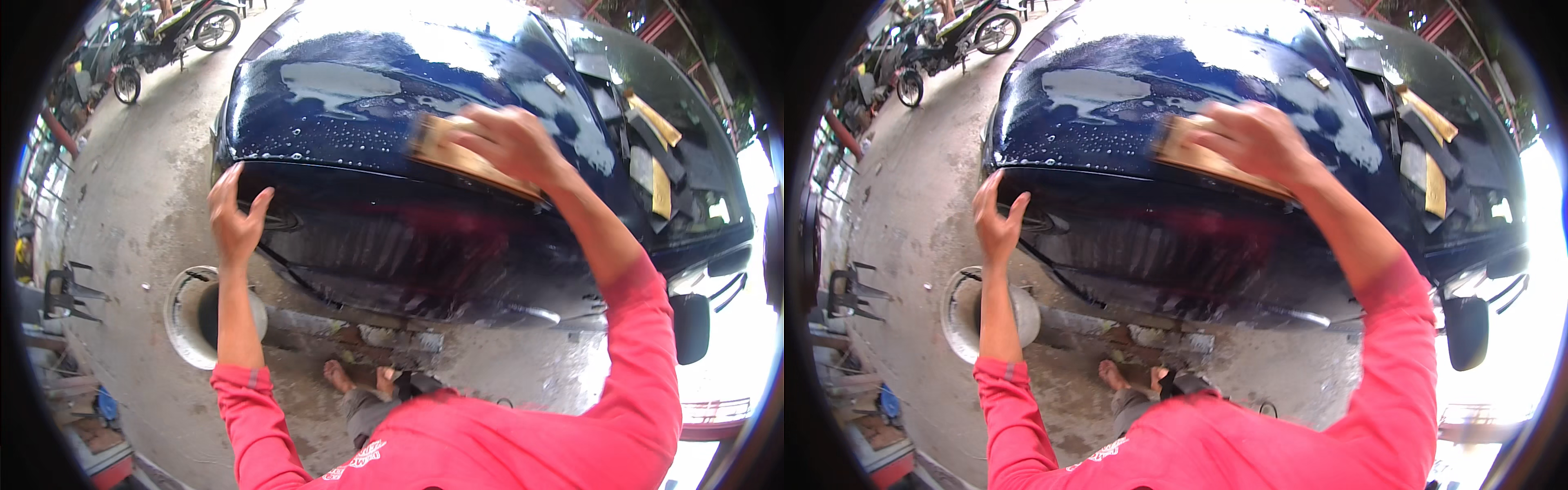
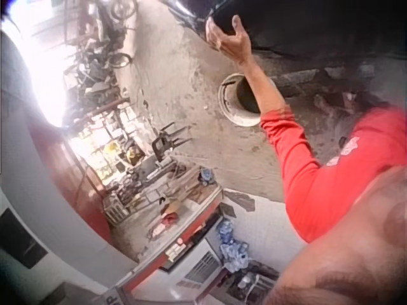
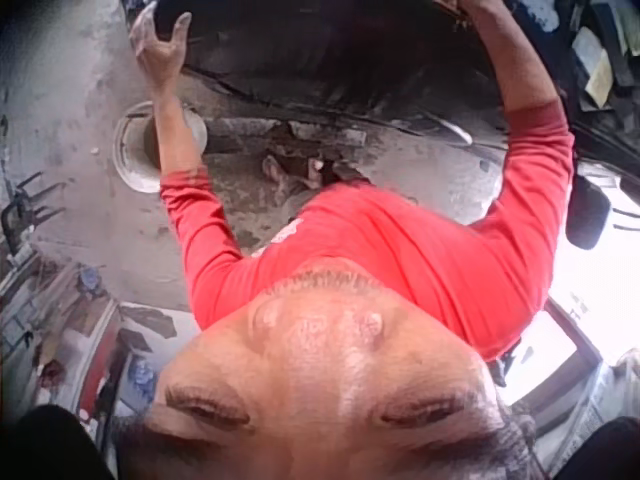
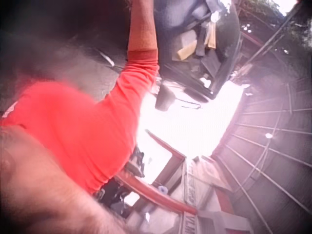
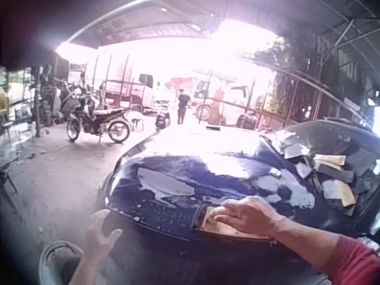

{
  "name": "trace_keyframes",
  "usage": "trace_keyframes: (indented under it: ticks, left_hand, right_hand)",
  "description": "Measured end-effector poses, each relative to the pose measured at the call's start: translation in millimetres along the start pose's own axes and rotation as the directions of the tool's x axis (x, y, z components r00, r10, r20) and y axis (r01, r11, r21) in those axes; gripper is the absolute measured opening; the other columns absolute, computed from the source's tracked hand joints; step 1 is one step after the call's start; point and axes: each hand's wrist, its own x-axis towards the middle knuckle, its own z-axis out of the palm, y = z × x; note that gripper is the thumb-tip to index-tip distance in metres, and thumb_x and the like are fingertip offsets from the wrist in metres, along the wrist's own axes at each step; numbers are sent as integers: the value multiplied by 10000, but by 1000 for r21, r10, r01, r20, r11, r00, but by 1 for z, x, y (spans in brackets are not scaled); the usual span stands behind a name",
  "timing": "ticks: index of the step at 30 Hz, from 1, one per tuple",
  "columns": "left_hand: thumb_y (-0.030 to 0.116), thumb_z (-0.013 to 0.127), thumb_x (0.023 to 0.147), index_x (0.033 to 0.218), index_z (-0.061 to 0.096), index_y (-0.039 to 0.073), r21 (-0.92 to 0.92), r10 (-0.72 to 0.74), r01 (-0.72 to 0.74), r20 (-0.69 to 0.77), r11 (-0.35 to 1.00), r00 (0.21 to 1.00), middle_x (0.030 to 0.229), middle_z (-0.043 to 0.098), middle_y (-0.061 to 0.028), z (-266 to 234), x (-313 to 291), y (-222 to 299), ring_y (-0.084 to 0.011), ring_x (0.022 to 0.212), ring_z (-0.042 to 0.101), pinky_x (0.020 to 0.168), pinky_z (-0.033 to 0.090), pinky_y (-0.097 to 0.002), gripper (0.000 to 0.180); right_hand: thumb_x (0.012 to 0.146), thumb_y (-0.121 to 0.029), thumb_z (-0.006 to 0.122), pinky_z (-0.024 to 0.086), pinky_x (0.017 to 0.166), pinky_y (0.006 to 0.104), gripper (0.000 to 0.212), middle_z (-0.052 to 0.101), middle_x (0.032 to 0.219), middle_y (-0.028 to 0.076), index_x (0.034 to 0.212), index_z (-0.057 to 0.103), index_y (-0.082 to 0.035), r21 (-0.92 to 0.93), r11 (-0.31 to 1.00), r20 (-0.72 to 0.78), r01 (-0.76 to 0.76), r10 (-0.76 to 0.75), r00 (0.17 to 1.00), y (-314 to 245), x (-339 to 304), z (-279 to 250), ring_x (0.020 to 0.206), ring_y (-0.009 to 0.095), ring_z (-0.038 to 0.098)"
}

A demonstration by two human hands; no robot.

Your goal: The person uses a sanding block to rub the hood of a dark blue car in a garage. They repeatedly dip the block into a bucket of liquid and continue buffing the surface. Other people are visible in the background.

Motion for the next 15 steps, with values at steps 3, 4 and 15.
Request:
trace_keyframes:
  ticks: [3, 4, 15]
  left_hand:
    - [398, 751, 1004, 1372, 707, 104, 15, 285, -284, -41, 959, 958, 1385, 714, -122, 60, 41, 28, -336, 1346, 626, 1163, 456, -440, 473]
    - [389, 734, 1013, 1252, 757, 85, -177, 200, -209, -68, 962, 977, 1281, 754, -121, 71, 51, 32, -328, 1251, 673, 1080, 515, -417, 387]
    - [382, 728, 990, 1207, 767, 71, -38, 81, -88, -161, 995, 984, 1340, 749, -91, 82, 22, 25, -298, 1318, 655, 1140, 491, -428, 382]
  right_hand:
    - [998, -610, 660, 596, 854, 528, 541, 772, 944, 214, 1058, 752, -79, -2, 992, -104, 124, -123, 987, -8, 104, 43, 964, 445, 745]
    - [999, -587, 669, 596, 841, 518, 505, 785, 994, 168, 1079, 763, -98, 14, 992, -73, 129, -128, 989, -7, 104, 45, 993, 400, 749]
    - [980, -497, 737, 578, 694, 437, 448, 742, 789, 187, 979, 777, -50, -61, 998, 29, -27, 29, 999, 25, 19, 8, 746, 366, 751]
